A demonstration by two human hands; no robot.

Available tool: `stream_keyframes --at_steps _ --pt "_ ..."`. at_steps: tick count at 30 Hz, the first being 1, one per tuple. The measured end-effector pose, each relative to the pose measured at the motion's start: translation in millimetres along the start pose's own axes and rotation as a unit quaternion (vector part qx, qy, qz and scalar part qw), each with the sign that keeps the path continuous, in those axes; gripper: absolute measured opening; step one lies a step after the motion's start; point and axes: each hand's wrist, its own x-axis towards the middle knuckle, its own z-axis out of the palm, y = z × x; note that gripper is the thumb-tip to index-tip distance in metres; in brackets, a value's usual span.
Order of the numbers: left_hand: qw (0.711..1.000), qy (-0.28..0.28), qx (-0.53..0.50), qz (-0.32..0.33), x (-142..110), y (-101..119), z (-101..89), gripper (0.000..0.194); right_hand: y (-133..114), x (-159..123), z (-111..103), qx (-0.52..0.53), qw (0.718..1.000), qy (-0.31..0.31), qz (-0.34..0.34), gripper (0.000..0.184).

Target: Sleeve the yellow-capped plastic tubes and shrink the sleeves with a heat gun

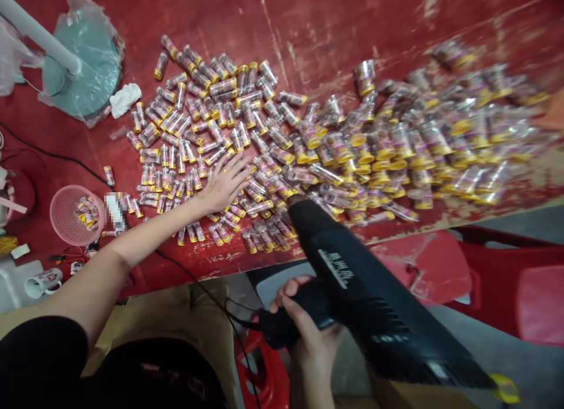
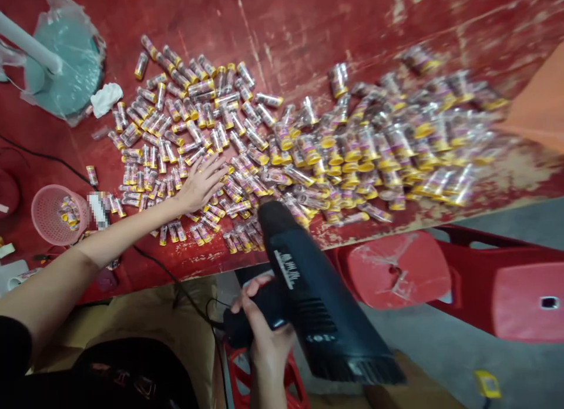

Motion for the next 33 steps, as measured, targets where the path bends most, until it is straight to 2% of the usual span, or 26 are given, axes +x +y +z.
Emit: stream_keyframes --at_steps 3,7,12,15,17,22,26,30,33 --pt "1.000 0.007 -0.019 -0.003 3 -5 -0.9 0.059 -7 9 -2 -0.006 1.000 -0.007 0.012 0.042" --pt "0.999 0.017 -0.033 -0.018 6 -13 -8.3 0.060 -29 35 4 0.033 0.996 0.049 -0.065 0.039" --pt "0.999 0.011 -0.033 -0.030 12 -12 -16.6 0.062 -45 44 1 0.017 0.999 0.018 -0.021 0.041" --pt "0.999 0.016 -0.033 -0.034 17 -8 -14.6 0.062 -52 48 -1 0.030 0.997 0.039 -0.058 0.039" --pt "0.999 0.016 -0.031 -0.036 22 -5 -11.6 0.061 -55 52 -2 0.032 0.996 0.044 -0.077 0.037" --pt "0.999 0.015 -0.032 -0.028 34 3 -7.1 0.060 -56 59 -3 0.003 0.999 0.024 -0.029 0.041" --pt "0.999 0.028 -0.033 -0.007 36 8 -2.4 0.059 -54 60 -5 0.015 0.997 0.047 -0.059 0.039" --pt "0.999 -0.002 0.003 0.045 35 32 10.3 0.058 -48 49 -17 0.014 1.000 0.002 0.008 0.043" --pt "0.989 -0.068 0.053 0.122 50 67 17.2 0.056 -43 43 -24 0.026 0.999 0.039 -0.010 0.040"
